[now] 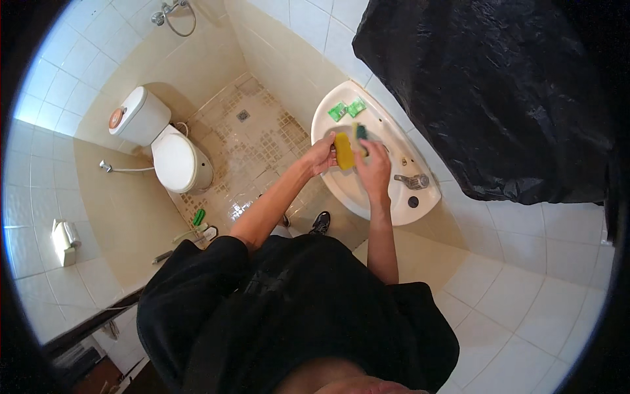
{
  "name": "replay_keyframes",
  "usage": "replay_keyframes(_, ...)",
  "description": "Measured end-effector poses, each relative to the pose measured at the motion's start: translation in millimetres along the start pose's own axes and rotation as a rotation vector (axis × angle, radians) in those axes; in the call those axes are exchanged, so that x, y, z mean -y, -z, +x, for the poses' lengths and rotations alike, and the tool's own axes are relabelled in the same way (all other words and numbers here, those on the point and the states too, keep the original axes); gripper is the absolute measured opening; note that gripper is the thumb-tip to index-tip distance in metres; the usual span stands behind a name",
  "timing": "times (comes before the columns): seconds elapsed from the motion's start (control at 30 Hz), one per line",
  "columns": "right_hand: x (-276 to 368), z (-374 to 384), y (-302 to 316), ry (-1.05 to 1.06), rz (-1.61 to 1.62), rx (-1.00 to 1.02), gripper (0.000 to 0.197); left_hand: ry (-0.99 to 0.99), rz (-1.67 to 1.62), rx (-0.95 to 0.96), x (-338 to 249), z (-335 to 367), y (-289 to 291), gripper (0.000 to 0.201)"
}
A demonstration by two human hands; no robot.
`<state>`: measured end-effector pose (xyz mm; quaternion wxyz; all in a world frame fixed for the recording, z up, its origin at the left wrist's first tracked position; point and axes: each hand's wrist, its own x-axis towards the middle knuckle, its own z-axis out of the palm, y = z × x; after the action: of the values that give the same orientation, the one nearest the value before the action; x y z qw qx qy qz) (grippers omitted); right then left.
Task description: The person cleans a bathroom using a sponge. They wipe the toilet seat, rinse the sponge at the sink, and scrub the tiled walls around the toilet and shower area. The person repeatedly rinses the sponge and continues wiping different sections of the wall.
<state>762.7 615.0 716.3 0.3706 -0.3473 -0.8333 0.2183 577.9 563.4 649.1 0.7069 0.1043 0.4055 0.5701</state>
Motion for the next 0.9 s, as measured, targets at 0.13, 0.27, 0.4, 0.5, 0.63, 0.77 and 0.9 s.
replay_keyframes(0.13,22,-6,-13,0.007,0.035,0.189,0.023,0.022,-0.051,0.037,-15,0,2,0.057)
replay_keyframes(0.27,36,2,-29,-0.068,0.166,-0.051,0.029,0.019,-0.164,0.122,-38,-10,19,0.056)
replay_keyframes(0.4,71,28,-45,-0.004,0.031,-0.019,0.035,-0.069,-0.106,0.137,-66,-22,40,0.054)
replay_keyframes(0.5,102,48,-78,0.097,-0.058,0.055,0.035,-0.122,-0.003,0.095,-87,-35,67,0.052)
replay_keyframes(0.63,99,61,-144,0.038,0.129,0.164,0.027,-0.119,-0.003,-0.055,-111,-58,115,0.054)
replay_keyframes(0.77,92,68,-208,-0.343,0.373,0.204,0.023,-0.105,-0.1,-0.147,-129,-80,169,0.059)
replay_keyframes(0.9,87,104,-237,-0.463,0.584,0.04,0.026,-0.149,-0.237,-0.165,-140,-93,219,0.063)
